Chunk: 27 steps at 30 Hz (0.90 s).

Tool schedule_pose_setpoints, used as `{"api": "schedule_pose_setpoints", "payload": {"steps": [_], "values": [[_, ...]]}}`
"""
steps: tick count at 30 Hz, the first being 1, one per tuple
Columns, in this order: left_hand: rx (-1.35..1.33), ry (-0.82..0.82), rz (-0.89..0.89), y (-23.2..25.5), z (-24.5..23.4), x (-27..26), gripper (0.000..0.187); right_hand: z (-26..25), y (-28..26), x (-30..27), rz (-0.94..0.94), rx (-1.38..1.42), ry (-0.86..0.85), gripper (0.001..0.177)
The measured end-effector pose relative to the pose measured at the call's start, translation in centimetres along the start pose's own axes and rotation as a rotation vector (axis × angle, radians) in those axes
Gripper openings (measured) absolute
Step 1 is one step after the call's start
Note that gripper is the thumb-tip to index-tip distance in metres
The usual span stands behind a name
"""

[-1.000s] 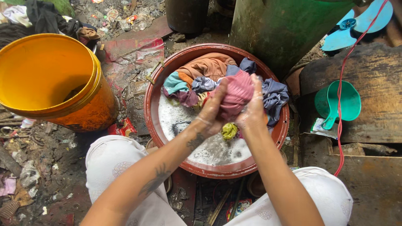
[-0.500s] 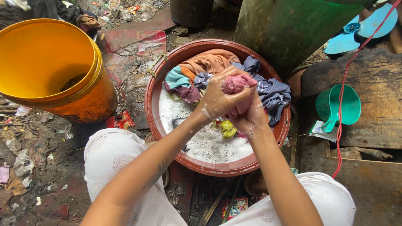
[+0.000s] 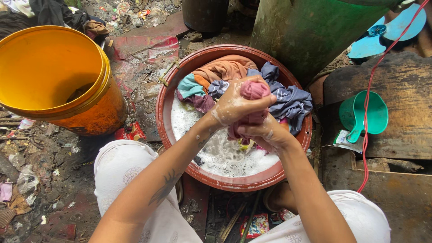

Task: The person washes clothes by hand in a basin of soapy water, scrubbing and rinsing a black garment and a pink garment.

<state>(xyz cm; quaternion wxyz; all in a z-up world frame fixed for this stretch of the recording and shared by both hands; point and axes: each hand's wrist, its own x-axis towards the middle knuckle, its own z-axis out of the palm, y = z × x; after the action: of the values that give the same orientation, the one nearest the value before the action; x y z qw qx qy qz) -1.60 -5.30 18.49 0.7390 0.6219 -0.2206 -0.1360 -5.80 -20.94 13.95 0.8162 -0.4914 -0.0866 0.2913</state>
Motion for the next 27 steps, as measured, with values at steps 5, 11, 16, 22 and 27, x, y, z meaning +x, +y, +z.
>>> {"api": "schedule_pose_setpoints", "payload": {"steps": [5, 11, 16, 22, 27], "values": [[-0.087, -0.255, 0.079, 0.4, 0.1, 0.0, 0.019, -0.3, 2.5, -0.8, 0.167, -0.107, 0.104, 0.037], [0.175, -0.193, -0.034, -1.1, 0.8, 0.0, 0.023, -0.7, 6.1, -0.7, 0.112, -0.371, 0.415, 0.045], [0.335, 0.013, 0.051, -2.4, 2.5, 0.5, 0.028, -3.7, 10.5, 0.3, -0.215, -0.718, 0.482, 0.049], [0.457, 0.305, 0.072, -5.1, 3.6, -0.3, 0.033, -5.7, 14.1, 1.6, -0.446, -0.873, 0.514, 0.041], [0.430, 0.359, 0.246, -10.4, 2.1, -0.3, 0.027, -3.7, 13.7, 1.9, -0.159, -1.058, 0.664, 0.022]]}}
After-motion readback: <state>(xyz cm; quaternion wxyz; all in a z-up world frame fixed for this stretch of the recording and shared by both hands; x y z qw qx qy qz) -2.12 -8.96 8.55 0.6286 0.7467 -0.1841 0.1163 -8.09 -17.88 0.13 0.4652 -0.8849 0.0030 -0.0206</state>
